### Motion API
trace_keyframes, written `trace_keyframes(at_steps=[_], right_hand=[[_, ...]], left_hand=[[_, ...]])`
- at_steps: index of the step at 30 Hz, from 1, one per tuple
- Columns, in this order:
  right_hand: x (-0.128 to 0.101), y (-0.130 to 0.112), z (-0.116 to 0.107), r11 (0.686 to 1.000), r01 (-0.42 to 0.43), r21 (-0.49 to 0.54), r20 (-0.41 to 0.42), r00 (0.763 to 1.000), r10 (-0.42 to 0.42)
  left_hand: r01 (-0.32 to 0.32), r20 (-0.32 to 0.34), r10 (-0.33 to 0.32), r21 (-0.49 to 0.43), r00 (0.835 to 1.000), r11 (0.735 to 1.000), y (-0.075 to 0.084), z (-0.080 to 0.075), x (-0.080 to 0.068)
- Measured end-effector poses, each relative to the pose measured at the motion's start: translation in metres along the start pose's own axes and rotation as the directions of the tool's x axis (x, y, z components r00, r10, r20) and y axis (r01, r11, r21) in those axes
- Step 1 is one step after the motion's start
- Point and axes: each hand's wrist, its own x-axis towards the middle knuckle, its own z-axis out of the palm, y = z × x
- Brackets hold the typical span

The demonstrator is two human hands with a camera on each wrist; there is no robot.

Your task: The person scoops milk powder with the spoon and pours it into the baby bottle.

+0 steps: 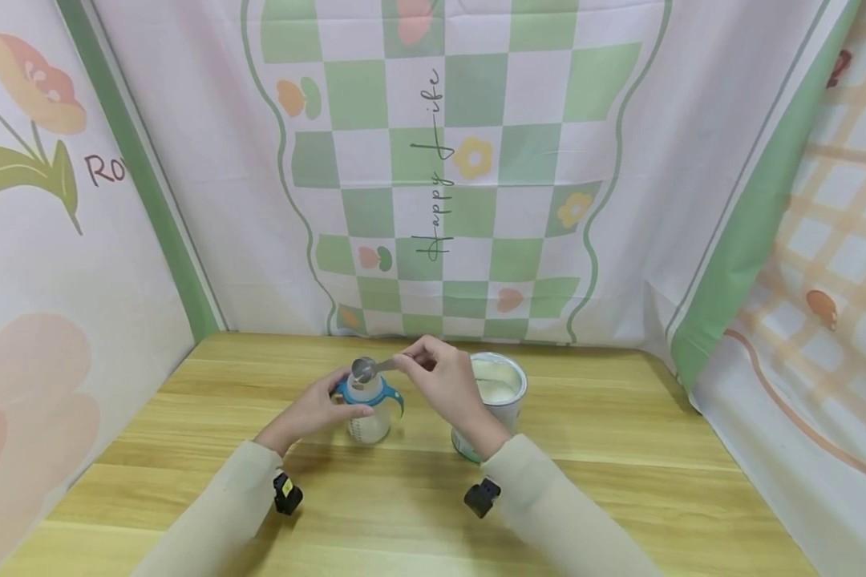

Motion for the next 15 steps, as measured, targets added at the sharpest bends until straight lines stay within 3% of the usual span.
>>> trace_keyframes(at_steps=[7, 15], right_hand=[[0.002, -0.003, -0.008, 0.98, -0.173, 0.099, 0.02, 0.985, 0.172], [0.002, -0.004, -0.016, 0.962, -0.241, 0.127, 0.025, 0.97, 0.24]], left_hand=[[0.001, 0.009, -0.001, -0.008, 1.0, 1.0, -0.001, -0.001, 0.001], [-0.001, 0.038, -0.001, 0.048, 0.999, 0.999, 0.005, -0.003, 0.002]])
